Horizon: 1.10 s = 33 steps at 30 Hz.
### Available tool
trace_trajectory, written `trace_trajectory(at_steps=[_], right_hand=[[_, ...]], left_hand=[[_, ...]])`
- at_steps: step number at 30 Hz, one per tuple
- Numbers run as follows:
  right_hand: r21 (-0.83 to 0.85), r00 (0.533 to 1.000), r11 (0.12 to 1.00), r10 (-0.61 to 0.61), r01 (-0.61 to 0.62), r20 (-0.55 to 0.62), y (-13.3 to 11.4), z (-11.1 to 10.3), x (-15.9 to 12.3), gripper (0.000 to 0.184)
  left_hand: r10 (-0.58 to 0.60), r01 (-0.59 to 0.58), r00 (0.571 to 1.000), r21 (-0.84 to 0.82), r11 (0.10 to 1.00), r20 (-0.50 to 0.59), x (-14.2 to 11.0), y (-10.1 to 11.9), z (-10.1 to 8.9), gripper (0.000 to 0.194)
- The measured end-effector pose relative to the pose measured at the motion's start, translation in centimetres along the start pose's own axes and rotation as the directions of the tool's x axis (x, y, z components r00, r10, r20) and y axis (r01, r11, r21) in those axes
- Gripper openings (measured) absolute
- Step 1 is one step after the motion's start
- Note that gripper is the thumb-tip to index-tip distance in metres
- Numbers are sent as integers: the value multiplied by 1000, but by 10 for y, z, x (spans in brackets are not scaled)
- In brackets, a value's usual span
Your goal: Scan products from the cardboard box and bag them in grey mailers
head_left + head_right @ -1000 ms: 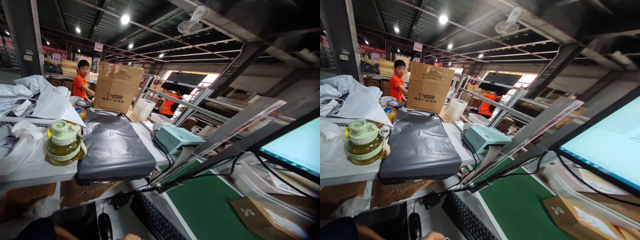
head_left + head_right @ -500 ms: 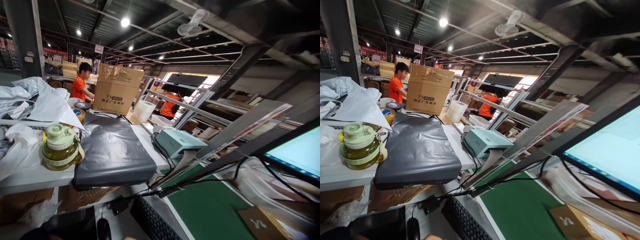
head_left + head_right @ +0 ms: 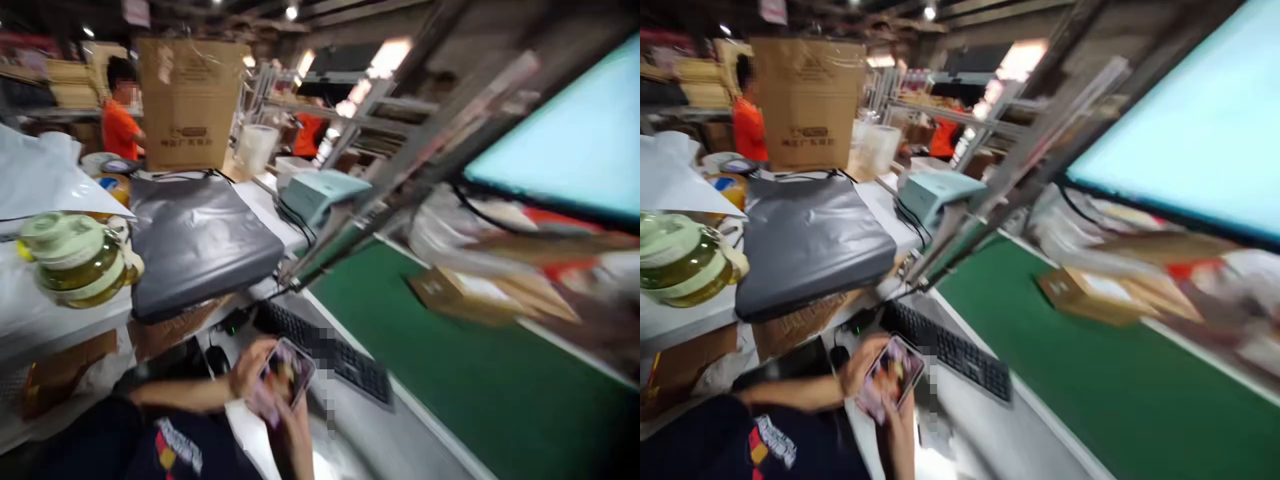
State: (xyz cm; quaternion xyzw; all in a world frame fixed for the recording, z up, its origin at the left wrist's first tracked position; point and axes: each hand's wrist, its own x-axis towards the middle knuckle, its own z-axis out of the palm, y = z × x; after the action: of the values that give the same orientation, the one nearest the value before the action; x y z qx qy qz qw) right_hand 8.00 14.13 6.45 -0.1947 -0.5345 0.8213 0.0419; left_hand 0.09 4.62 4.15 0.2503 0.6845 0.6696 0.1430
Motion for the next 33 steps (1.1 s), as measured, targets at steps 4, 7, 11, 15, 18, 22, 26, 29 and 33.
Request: trace_trajectory(at_steps=[4,7,11,15,18,22,26,29,33], right_hand=[[216,981,966,-109,143,-160,-1,-4,-7,83],[189,963,946,-248,265,-106,-20,-11,3,83],[182,935,917,-343,355,-93,-34,-14,-2,83],[192,916,896,-387,401,-110,-38,-21,-9,90],[194,903,882,-414,430,-115,-39,-28,-9,93],[182,893,874,-435,450,-118,-42,-30,-12,94],[173,904,887,-417,428,-99,-49,-24,-19,86],[166,902,887,-424,431,-75,-51,-21,-19,87],[140,882,871,-470,471,-47,-48,-24,-13,97]], left_hand=[[39,-14,988,-166,986,151,41,14,-9,75],[48,6,973,-234,972,227,63,28,-10,62],[95,3,952,-320,948,291,69,45,-6,45],[77,39,945,-343,938,317,72,55,10,42],[57,56,948,-338,939,314,73,62,20,40],[102,19,948,-375,927,300,69,68,27,40],[124,-18,961,-391,920,247,65,66,31,43],[136,-51,973,-397,916,188,63,65,31,47],[175,-94,955,-320,943,238,57,71,26,60]])
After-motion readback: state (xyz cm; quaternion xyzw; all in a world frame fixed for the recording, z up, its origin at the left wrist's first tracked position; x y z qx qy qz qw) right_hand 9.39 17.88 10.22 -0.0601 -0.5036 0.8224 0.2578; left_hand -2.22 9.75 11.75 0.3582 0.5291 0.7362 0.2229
